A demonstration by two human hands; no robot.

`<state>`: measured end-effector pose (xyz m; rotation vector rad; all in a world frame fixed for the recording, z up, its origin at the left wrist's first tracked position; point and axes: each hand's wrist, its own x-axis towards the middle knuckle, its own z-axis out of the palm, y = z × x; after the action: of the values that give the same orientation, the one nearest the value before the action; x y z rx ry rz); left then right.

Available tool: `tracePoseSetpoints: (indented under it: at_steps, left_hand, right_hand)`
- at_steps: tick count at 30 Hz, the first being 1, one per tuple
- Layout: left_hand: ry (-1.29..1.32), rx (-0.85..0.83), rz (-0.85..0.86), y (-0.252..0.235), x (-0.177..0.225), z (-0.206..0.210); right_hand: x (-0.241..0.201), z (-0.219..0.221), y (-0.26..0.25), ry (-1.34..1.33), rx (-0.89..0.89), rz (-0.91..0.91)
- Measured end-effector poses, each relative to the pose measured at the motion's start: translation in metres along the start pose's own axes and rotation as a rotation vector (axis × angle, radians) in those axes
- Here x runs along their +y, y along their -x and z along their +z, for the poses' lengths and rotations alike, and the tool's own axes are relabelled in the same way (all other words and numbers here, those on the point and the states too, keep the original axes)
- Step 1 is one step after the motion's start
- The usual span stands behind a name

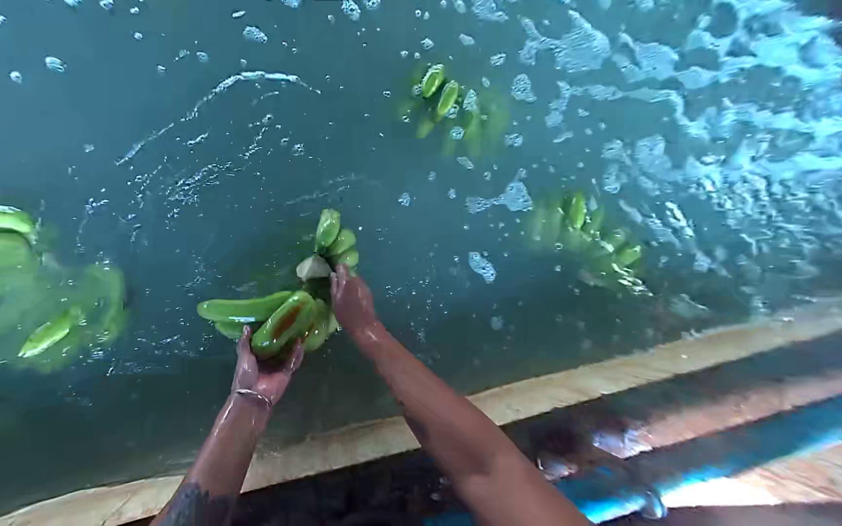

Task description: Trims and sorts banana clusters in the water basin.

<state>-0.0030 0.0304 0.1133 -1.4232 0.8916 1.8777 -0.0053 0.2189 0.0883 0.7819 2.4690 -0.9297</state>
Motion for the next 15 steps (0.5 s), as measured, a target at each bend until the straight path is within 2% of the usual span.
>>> tracePoseSetpoints:
  at_steps: [3,7,9,11,12,13,15]
  left_hand:
    - [0.012,-0.033,0.067,0.002,-0.004,-0.005]
    - [0.067,-0.053,0.102,0.003,-0.018,0.008]
    - [0.041,-0.085,0.165,-0.002,-0.02,0.01]
    - [0.003,-0.144,0.238,-0.008,-0.016,0.008]
    - [-0.016,-0.147,0.259,-0.009,-0.019,0.001]
    - [-0.051,-0.142,0.27,-0.009,-0.024,-0.009]
    - [-0.113,-0.132,0.301,-0.013,-0.031,-0.009]
  right_hand:
    - [0.001,-0.014,0.006,-0.133,-0.159,0.019]
    - [0.016,-0.008,0.0,-0.348,-0.129,0.072]
    - [0.028,-0.011,0.027,-0.631,-0.2,0.153]
    - [0.032,-0.032,0.059,-0.986,-0.294,0.237]
    - [0.035,-0.04,0.069,-1.064,-0.281,0.262]
    - [0.04,-0.044,0.074,-1.048,-0.216,0.26]
    - [0.048,-0.05,0.049,-0.845,-0.138,0.231]
